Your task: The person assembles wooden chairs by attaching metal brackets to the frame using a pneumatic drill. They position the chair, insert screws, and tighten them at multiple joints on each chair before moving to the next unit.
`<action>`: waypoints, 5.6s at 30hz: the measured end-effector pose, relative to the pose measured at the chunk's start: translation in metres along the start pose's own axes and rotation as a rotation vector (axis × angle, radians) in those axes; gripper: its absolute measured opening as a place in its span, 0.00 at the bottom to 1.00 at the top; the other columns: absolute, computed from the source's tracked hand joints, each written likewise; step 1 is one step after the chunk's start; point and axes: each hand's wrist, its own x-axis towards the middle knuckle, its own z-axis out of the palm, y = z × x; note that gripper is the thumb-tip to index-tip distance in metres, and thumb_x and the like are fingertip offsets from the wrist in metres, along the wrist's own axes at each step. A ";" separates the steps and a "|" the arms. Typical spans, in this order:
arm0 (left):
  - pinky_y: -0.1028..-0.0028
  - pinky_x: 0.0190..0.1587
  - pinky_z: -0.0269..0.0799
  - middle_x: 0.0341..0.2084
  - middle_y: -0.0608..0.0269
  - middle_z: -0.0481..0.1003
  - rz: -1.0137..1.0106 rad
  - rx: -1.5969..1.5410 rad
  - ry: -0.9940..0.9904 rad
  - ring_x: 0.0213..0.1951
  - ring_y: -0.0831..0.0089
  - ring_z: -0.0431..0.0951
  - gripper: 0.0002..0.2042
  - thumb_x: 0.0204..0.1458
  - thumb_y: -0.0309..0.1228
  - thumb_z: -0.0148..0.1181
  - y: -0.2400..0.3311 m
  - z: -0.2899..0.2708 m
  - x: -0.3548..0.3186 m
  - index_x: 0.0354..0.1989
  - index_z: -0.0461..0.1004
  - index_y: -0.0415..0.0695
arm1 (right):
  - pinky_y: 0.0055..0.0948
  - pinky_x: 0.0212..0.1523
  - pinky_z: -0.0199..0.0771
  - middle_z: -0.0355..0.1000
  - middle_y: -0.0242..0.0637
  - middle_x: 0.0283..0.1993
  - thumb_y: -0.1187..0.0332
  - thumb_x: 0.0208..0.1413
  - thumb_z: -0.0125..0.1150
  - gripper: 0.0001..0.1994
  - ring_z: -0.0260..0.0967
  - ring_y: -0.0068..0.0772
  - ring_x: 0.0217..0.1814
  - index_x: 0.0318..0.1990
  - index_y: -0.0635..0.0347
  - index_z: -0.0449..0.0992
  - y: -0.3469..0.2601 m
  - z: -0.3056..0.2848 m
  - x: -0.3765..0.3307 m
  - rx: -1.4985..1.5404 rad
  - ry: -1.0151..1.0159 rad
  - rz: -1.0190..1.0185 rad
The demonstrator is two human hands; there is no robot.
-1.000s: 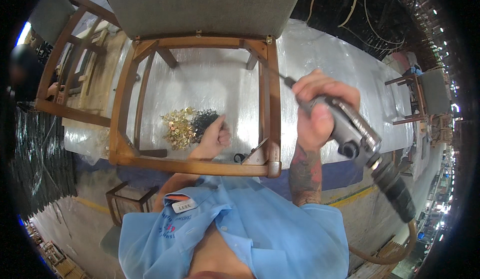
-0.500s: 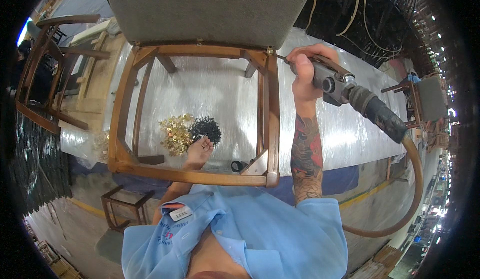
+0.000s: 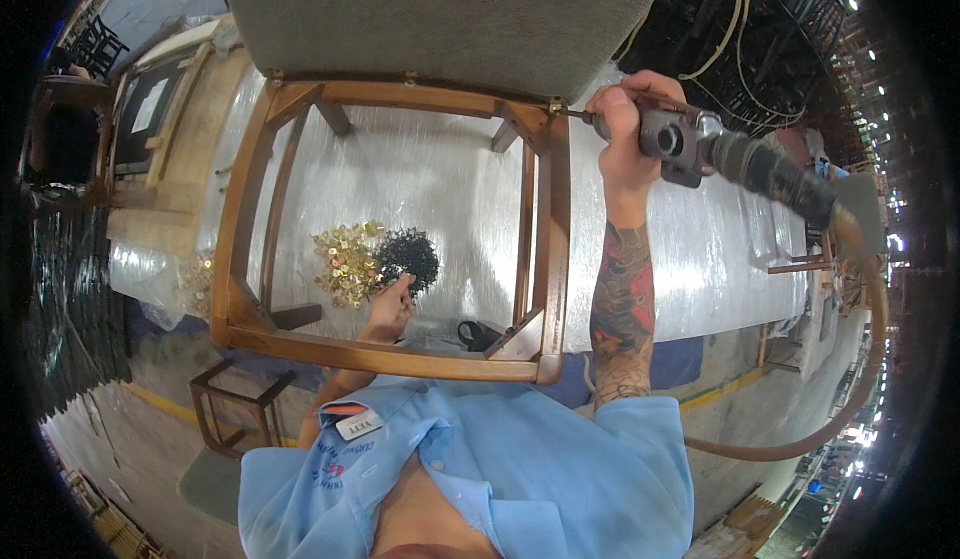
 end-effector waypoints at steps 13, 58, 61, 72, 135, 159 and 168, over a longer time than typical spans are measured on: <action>0.77 0.36 0.72 0.29 0.67 0.76 -0.024 -0.098 -0.143 0.32 0.78 0.75 0.07 0.54 0.29 0.66 0.023 0.010 -0.007 0.38 0.77 0.42 | 0.29 0.31 0.70 0.70 0.38 0.22 0.72 0.54 0.58 0.10 0.71 0.30 0.26 0.42 0.62 0.66 0.008 0.021 0.053 -0.153 -0.134 0.020; 0.75 0.38 0.70 0.30 0.69 0.73 0.217 -0.430 -0.829 0.31 0.79 0.71 0.06 0.59 0.31 0.60 0.139 0.127 -0.074 0.39 0.74 0.43 | 0.30 0.24 0.67 0.66 0.35 0.21 0.69 0.51 0.58 0.10 0.63 0.28 0.21 0.40 0.58 0.68 -0.026 0.048 0.058 0.430 -0.011 0.242; 0.75 0.38 0.70 0.30 0.68 0.73 0.221 -0.434 -0.921 0.32 0.79 0.71 0.06 0.59 0.31 0.60 0.138 0.146 -0.082 0.39 0.74 0.43 | 0.29 0.23 0.66 0.66 0.36 0.21 0.67 0.51 0.55 0.11 0.63 0.27 0.20 0.41 0.58 0.67 -0.045 0.057 0.028 0.547 -0.140 0.283; 0.76 0.35 0.71 0.29 0.69 0.73 0.204 -0.451 -0.854 0.29 0.80 0.70 0.06 0.57 0.30 0.62 0.131 0.162 -0.085 0.38 0.75 0.42 | 0.29 0.22 0.65 0.66 0.37 0.20 0.68 0.50 0.54 0.11 0.63 0.28 0.19 0.42 0.59 0.66 -0.042 0.082 -0.009 0.539 -0.138 0.315; 0.81 0.22 0.62 0.19 0.75 0.63 0.130 -0.229 -0.130 0.19 0.82 0.62 0.07 0.62 0.33 0.53 0.065 -0.071 -0.040 0.37 0.71 0.44 | 0.32 0.26 0.71 0.70 0.39 0.20 0.74 0.54 0.57 0.04 0.71 0.33 0.22 0.34 0.59 0.68 0.022 0.167 0.044 0.182 -0.159 0.101; 0.82 0.26 0.66 0.20 0.65 0.74 0.445 0.329 0.144 0.22 0.81 0.71 0.12 0.57 0.34 0.62 0.226 -0.222 -0.233 0.34 0.77 0.35 | 0.27 0.27 0.69 0.71 0.33 0.21 0.72 0.54 0.63 0.09 0.69 0.25 0.22 0.39 0.62 0.70 -0.025 0.213 0.038 0.045 0.077 0.108; 0.78 0.35 0.73 0.30 0.65 0.76 0.751 -0.092 -0.506 0.29 0.79 0.74 0.12 0.59 0.36 0.60 0.326 -0.074 -0.222 0.44 0.75 0.40 | 0.30 0.32 0.59 0.63 0.34 0.21 0.58 0.54 0.48 0.15 0.61 0.30 0.21 0.44 0.56 0.62 -0.217 0.294 -0.007 0.819 -0.302 0.051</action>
